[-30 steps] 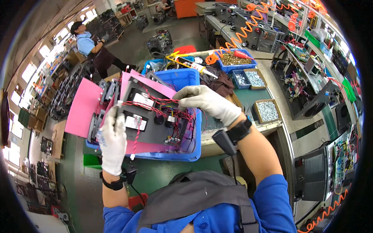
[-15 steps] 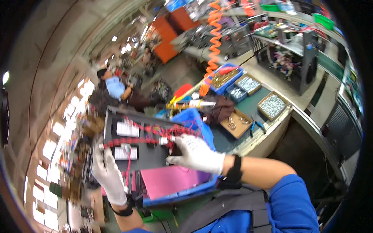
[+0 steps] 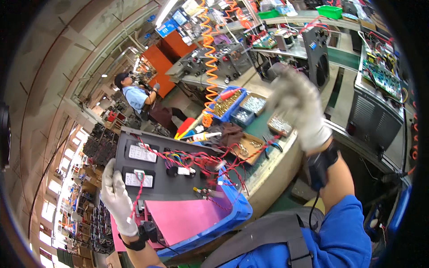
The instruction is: Assembling the internal components, wiring, and circuit boards of a solar inverter system on a factory production line.
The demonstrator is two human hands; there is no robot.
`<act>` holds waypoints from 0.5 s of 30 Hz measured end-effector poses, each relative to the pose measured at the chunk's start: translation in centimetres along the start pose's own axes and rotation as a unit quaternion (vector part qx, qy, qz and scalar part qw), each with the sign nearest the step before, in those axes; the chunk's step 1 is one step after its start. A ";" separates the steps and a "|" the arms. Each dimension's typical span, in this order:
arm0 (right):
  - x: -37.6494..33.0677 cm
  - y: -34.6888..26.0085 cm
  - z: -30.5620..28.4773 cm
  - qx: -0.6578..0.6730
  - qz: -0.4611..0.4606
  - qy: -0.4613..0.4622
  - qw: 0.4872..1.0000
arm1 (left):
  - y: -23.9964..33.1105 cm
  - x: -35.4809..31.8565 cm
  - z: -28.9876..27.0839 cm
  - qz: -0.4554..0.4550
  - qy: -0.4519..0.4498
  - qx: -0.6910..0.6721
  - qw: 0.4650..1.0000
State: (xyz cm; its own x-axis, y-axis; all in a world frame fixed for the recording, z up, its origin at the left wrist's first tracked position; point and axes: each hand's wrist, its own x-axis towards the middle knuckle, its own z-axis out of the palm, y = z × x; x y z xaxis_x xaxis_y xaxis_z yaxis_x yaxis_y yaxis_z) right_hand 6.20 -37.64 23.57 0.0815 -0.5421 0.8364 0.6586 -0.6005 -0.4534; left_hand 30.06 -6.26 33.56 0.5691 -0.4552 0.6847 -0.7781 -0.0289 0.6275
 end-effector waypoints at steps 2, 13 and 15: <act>1.4 -1.4 -6.8 0.335 0.259 0.231 0.876 | -2.1 1.2 0.8 -0.007 -0.013 -0.030 0.999; -14.9 -4.1 -1.0 0.049 0.386 -0.395 0.832 | -3.5 -0.1 9.4 -0.157 -0.129 -0.208 0.957; -18.6 -1.7 -2.4 0.242 0.533 -0.133 0.800 | -2.8 -2.2 11.8 -0.148 -0.214 -0.226 0.939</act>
State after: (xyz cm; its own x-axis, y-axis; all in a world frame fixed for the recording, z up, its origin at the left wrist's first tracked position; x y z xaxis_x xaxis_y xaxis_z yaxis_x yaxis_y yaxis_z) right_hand 1.77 -27.90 8.07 0.9034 -0.4116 0.1200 0.3168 0.4525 -0.8336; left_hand 27.84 -15.67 25.97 0.5076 -0.8060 0.3045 -0.3551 0.1263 0.9263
